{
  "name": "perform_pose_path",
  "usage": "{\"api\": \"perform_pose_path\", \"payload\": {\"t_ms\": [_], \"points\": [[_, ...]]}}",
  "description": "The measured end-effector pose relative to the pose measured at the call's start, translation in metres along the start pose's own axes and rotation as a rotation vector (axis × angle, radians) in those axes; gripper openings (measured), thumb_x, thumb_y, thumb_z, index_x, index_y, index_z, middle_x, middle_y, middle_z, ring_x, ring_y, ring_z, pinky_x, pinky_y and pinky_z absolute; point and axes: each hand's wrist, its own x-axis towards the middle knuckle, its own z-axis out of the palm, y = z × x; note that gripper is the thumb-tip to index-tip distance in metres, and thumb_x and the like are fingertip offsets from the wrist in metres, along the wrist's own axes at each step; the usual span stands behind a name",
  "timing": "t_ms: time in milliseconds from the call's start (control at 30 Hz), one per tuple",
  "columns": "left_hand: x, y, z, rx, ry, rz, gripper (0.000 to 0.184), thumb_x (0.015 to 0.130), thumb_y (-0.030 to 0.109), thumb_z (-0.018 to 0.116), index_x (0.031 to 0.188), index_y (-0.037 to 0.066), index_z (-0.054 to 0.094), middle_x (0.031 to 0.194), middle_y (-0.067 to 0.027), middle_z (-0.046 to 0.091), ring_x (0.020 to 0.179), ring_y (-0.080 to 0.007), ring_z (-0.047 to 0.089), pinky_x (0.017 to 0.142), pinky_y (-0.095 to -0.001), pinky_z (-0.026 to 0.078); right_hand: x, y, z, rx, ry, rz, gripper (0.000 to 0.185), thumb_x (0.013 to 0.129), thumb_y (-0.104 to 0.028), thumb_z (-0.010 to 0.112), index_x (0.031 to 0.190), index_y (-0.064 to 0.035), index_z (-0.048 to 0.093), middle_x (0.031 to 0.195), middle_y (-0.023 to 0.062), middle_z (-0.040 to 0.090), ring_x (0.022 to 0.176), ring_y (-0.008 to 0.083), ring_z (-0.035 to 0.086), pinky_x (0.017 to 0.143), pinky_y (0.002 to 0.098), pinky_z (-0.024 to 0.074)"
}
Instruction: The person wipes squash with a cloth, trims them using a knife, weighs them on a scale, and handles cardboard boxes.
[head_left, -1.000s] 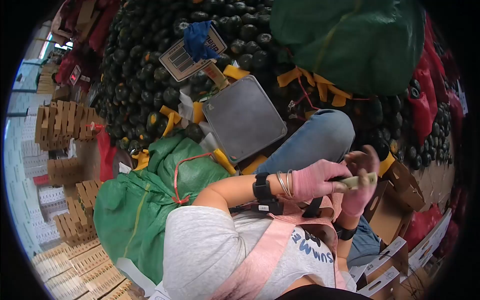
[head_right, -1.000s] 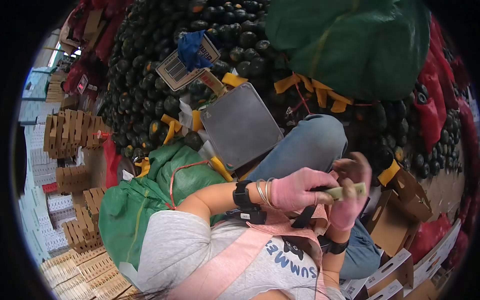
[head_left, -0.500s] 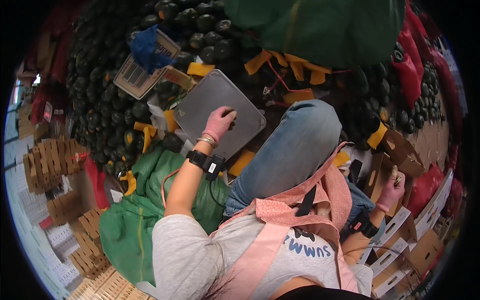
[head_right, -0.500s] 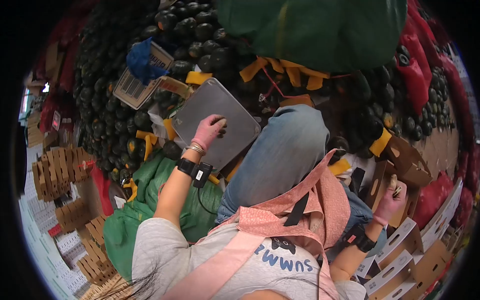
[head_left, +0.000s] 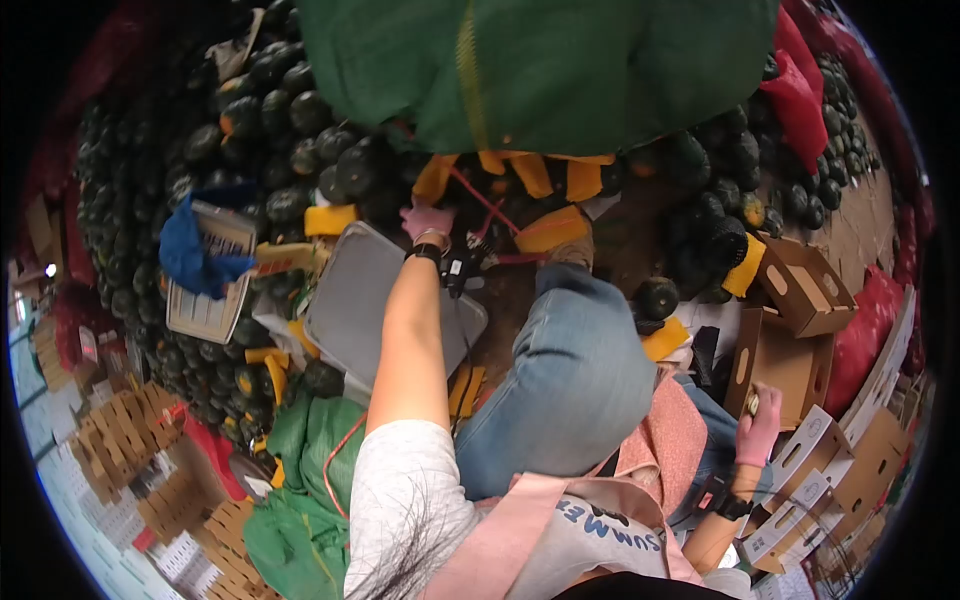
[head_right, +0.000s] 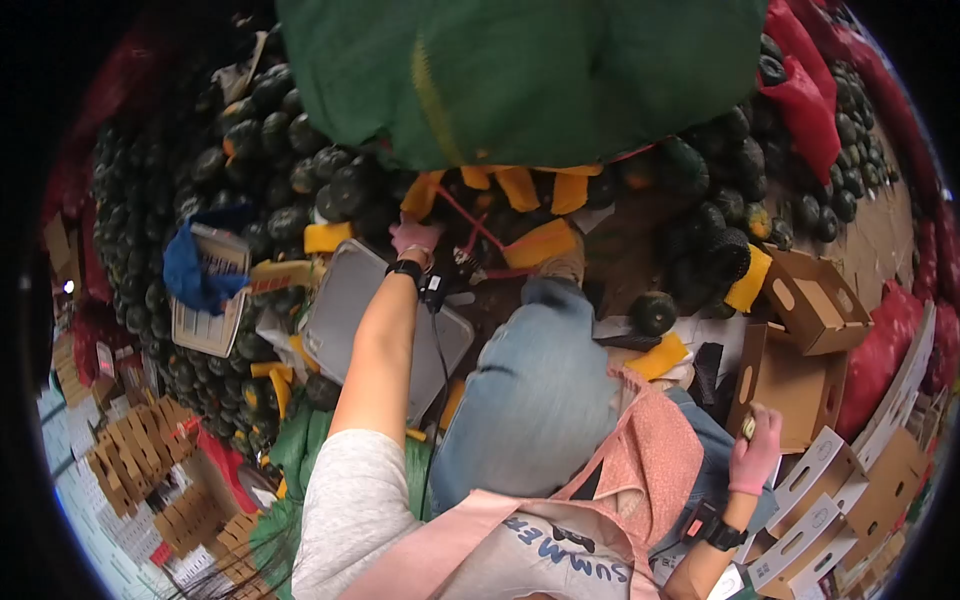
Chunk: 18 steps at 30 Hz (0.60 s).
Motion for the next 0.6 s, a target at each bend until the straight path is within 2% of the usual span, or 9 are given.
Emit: {"api": "perform_pose_path", "payload": {"t_ms": [133, 233, 300, 367, 433, 467, 533, 567, 600], "points": [[0.001, -0.008, 0.015, -0.064, 0.160, -0.053, 0.105, 0.047, 0.038, 0.084, 0.134, 0.007, 0.034, 0.127, -0.0242, 0.043, 0.115, -0.0396, 0.046, 0.095, -0.0462, 0.042, -0.001, 0.002, 0.025, 0.085, 0.029, 0.016, 0.035, 0.070, 0.000, 0.050, 0.104, -0.0045, 0.058, 0.102, 0.0180, 0.053, 0.095, 0.0378, 0.054, 0.084, 0.0396, 0.0443], [-0.003, -0.006, 0.014, -0.359, 0.027, -0.305, 0.103, 0.049, 0.038, 0.084, 0.133, 0.008, 0.034, 0.125, -0.0233, 0.049, 0.112, -0.0385, 0.050, 0.094, -0.0455, 0.043, 0.028, -0.038, 0.032, 0.143, 0.126, -0.054, 0.032, 0.073, 0.000, 0.050, 0.103, -0.0035, 0.059, 0.105, 0.0172, 0.055, 0.098, 0.0363, 0.054, 0.086, 0.0378, 0.0441], [-0.044, -0.015, -0.037, -0.002, -0.317, 0.649, 0.079, 0.064, 0.012, 0.078, 0.130, 0.006, 0.036, 0.127, -0.0130, 0.049, 0.115, -0.0225, 0.050, 0.096, -0.0310, 0.043, 0.053, -0.077, 0.033, 0.312, 0.185, -0.109, 0.029, 0.075, -0.001, 0.051, 0.101, -0.0033, 0.062, 0.104, 0.0171, 0.056, 0.099, 0.0334, 0.055, 0.087, 0.0356, 0.0442], [-0.086, -0.001, -0.058, -0.313, -0.358, 0.720, 0.072, 0.070, 0.016, 0.075, 0.130, 0.007, 0.036, 0.122, -0.0106, 0.051, 0.112, -0.0222, 0.051, 0.095, -0.0320, 0.044, 0.080, -0.110, 0.036, 0.614, 0.026, -0.191, 0.025, 0.077, -0.002, 0.055, 0.100, -0.0025, 0.064, 0.100, 0.0164, 0.059, 0.097, 0.0300, 0.057, 0.085, 0.0334, 0.0442], [-0.113, 0.028, -0.085, -0.826, -0.625, 0.270, 0.070, 0.074, 0.021, 0.073, 0.131, 0.007, 0.036, 0.121, -0.0109, 0.051, 0.110, -0.0218, 0.051, 0.094, -0.0326, 0.044, 0.105, -0.155, 0.038, 0.886, -0.237, -0.223, 0.028, 0.079, -0.015, 0.064, 0.103, -0.0019, 0.065, 0.100, 0.0132, 0.063, 0.095, 0.0251, 0.059, 0.085, 0.0312, 0.0445], [-0.123, 0.038, -0.090, -1.062, -0.750, 0.018, 0.069, 0.075, 0.024, 0.072, 0.131, 0.008, 0.036, 0.121, -0.0110, 0.051, 0.109, -0.0217, 0.051, 0.093, -0.0329, 0.044, 0.115, -0.171, 0.052, 0.949, -0.366, -0.226, 0.041, 0.076, -0.026, 0.069, 0.108, -0.0015, 0.063, 0.106, 0.0131, 0.064, 0.100, 0.0228, 0.059, 0.088, 0.0308, 0.0439], [-0.137, 0.048, -0.086, -0.649, -0.597, 0.497, 0.075, 0.074, 0.032, 0.074, 0.133, 0.007, 0.035, 0.124, -0.0135, 0.047, 0.114, -0.0261, 0.048, 0.095, -0.0357, 0.043, 0.129, -0.203, 0.079, 1.095, -0.570, -0.169, 0.067, 0.072, -0.038, 0.074, 0.119, 0.0054, 0.054, 0.115, 0.0153, 0.061, 0.105, 0.0199, 0.057, 0.092, 0.0307, 0.0430], [-0.145, 0.054, -0.083, -0.436, -0.500, 0.722, 0.078, 0.073, 0.035, 0.075, 0.134, 0.007, 0.035, 0.126, -0.0147, 0.046, 0.117, -0.0283, 0.047, 0.096, -0.0370, 0.042, 0.131, -0.216, 0.075, 1.180, -0.627, -0.085, 0.071, 0.072, -0.039, 0.075, 0.119, 0.0091, 0.052, 0.115, 0.0167, 0.060, 0.104, 0.0192, 0.056, 0.091, 0.0305, 0.0433], [-0.156, 0.063, -0.082, -0.473, -0.643, 0.813, 0.071, 0.080, 0.038, 0.068, 0.134, 0.005, 0.036, 0.129, -0.0150, 0.044, 0.119, -0.0275, 0.045, 0.101, -0.0360, 0.037, 0.134, -0.218, 0.103, 1.383, -0.674, 0.041, 0.071, 0.070, -0.037, 0.077, 0.117, 0.0105, 0.052, 0.112, 0.0157, 0.061, 0.100, 0.0184, 0.057, 0.089, 0.0296, 0.0442]]}}
